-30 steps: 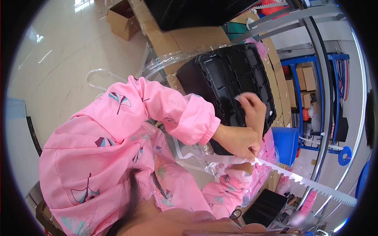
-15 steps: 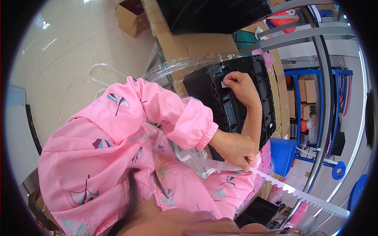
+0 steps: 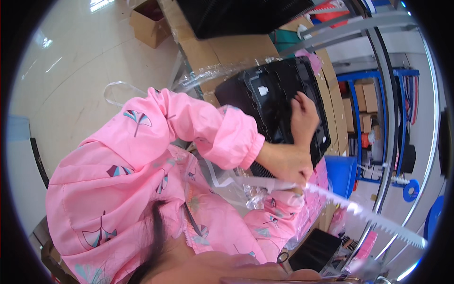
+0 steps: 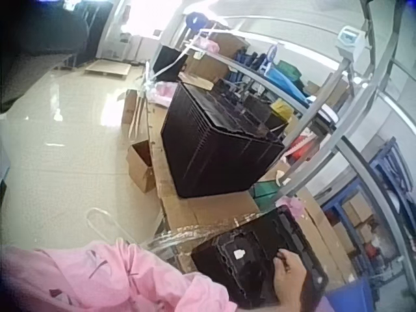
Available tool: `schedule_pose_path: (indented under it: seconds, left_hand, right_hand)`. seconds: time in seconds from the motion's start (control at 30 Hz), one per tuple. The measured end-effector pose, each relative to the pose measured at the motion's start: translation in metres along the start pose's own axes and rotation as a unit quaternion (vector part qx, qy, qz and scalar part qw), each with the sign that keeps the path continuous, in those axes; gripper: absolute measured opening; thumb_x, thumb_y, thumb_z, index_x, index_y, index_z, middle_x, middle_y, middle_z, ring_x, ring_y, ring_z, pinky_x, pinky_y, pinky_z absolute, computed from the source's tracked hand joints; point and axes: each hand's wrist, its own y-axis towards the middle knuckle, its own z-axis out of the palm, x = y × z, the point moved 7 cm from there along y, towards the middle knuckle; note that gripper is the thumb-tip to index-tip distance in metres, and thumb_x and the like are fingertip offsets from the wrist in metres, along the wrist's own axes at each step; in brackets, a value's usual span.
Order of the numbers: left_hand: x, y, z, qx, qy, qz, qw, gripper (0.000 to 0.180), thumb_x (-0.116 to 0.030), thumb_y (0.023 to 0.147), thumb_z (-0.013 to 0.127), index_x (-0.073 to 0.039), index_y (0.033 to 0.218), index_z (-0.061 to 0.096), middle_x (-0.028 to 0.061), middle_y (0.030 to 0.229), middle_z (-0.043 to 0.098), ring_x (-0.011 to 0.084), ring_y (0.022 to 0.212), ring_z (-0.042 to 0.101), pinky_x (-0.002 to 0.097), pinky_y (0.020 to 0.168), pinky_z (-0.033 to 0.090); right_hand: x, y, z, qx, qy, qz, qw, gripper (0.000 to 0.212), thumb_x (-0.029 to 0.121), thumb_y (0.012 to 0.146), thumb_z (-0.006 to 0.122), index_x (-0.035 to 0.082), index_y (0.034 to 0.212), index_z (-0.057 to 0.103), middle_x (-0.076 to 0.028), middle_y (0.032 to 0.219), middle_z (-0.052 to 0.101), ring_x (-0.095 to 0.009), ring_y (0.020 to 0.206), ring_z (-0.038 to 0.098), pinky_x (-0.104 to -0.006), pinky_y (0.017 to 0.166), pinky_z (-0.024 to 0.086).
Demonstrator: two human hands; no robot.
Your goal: Manually assemble and apply protective components to a product base as part of a factory packaging workflow.
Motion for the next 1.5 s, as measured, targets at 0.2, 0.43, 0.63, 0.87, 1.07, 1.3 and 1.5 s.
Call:
schedule_pose_path:
  seconds: [0.2,0.43,0.63,0.87,1.07,1.3,1.5]
  left_hand:
    - [0.020,0.020,-0.022,-0.091,0.095,0.016,0.991,0.018,-0.017,0.075,0.059,0.000,0.076,0.063,0.0152,0.065,0.060,0.0268,0.057,0.059,0.0318,0.053,0.046]
    - [0.038,0.039,0.003,-0.082,0.009,-0.084,0.993,0.018,-0.013,0.076,0.060,0.004,0.079,0.063,0.0178,0.065,0.060,0.0276,0.058,0.060,0.0319,0.054,0.047]
    - [0.048,0.042,0.014,-0.089,0.027,-0.086,0.992,0.020,-0.015,0.079,0.059,0.005,0.080,0.062,0.0179,0.066,0.061,0.0259,0.059,0.062,0.0320,0.055,0.047]
    - [0.057,0.039,0.009,-0.116,0.042,-0.096,0.988,0.021,-0.016,0.079,0.058,0.004,0.080,0.063,0.0190,0.070,0.061,0.0300,0.062,0.061,0.0332,0.057,0.047]
    - [0.067,0.038,0.007,-0.137,0.047,-0.080,0.986,0.022,-0.017,0.079,0.059,0.004,0.081,0.063,0.0187,0.071,0.062,0.0296,0.064,0.062,0.0340,0.059,0.047]
    - [0.078,0.049,0.011,-0.123,0.029,-0.071,0.989,0.020,-0.017,0.077,0.059,0.002,0.077,0.064,0.0201,0.072,0.061,0.0311,0.067,0.062,0.0364,0.060,0.047]
    - [0.065,0.017,-0.001,-0.056,0.168,-0.072,0.982,0.020,-0.025,0.075,0.059,-0.006,0.081,0.061,0.0126,0.075,0.063,0.0318,0.072,0.061,0.0403,0.063,0.048]
  right_hand:
    - [-0.037,-0.134,-0.099,-0.301,0.111,0.219,0.921,0.018,0.008,0.084,0.056,-0.004,0.097,0.061,-0.007,0.080,0.062,-0.012,0.070,0.057,-0.0225,0.064,0.046]
    - [0.041,-0.187,-0.108,-0.306,-0.078,0.066,0.947,0.019,0.004,0.078,0.063,-0.003,0.095,0.061,-0.009,0.094,0.056,-0.017,0.081,0.054,-0.0268,0.071,0.045]
    - [0.048,-0.181,-0.095,-0.245,-0.088,0.007,0.965,0.025,0.004,0.069,0.072,-0.001,0.091,0.063,-0.009,0.089,0.056,-0.021,0.079,0.054,-0.0293,0.070,0.043]
    - [0.051,-0.179,-0.087,-0.273,-0.119,0.002,0.955,0.018,0.000,0.067,0.072,0.000,0.083,0.065,-0.008,0.082,0.058,-0.019,0.073,0.054,-0.0271,0.065,0.044]
    - [0.055,-0.176,-0.083,-0.269,-0.167,-0.032,0.948,0.017,-0.003,0.065,0.072,0.001,0.080,0.065,-0.007,0.079,0.058,-0.019,0.070,0.054,-0.0270,0.062,0.044]
    - [0.074,-0.159,-0.100,-0.257,-0.102,-0.022,0.961,0.011,-0.003,0.068,0.070,0.000,0.075,0.062,-0.008,0.078,0.058,-0.020,0.070,0.054,-0.0275,0.063,0.044]
    - [0.044,-0.051,-0.102,-0.150,-0.031,-0.010,0.988,0.005,0.002,0.076,0.062,-0.001,0.075,0.058,-0.010,0.078,0.058,-0.020,0.071,0.055,-0.0271,0.065,0.043]
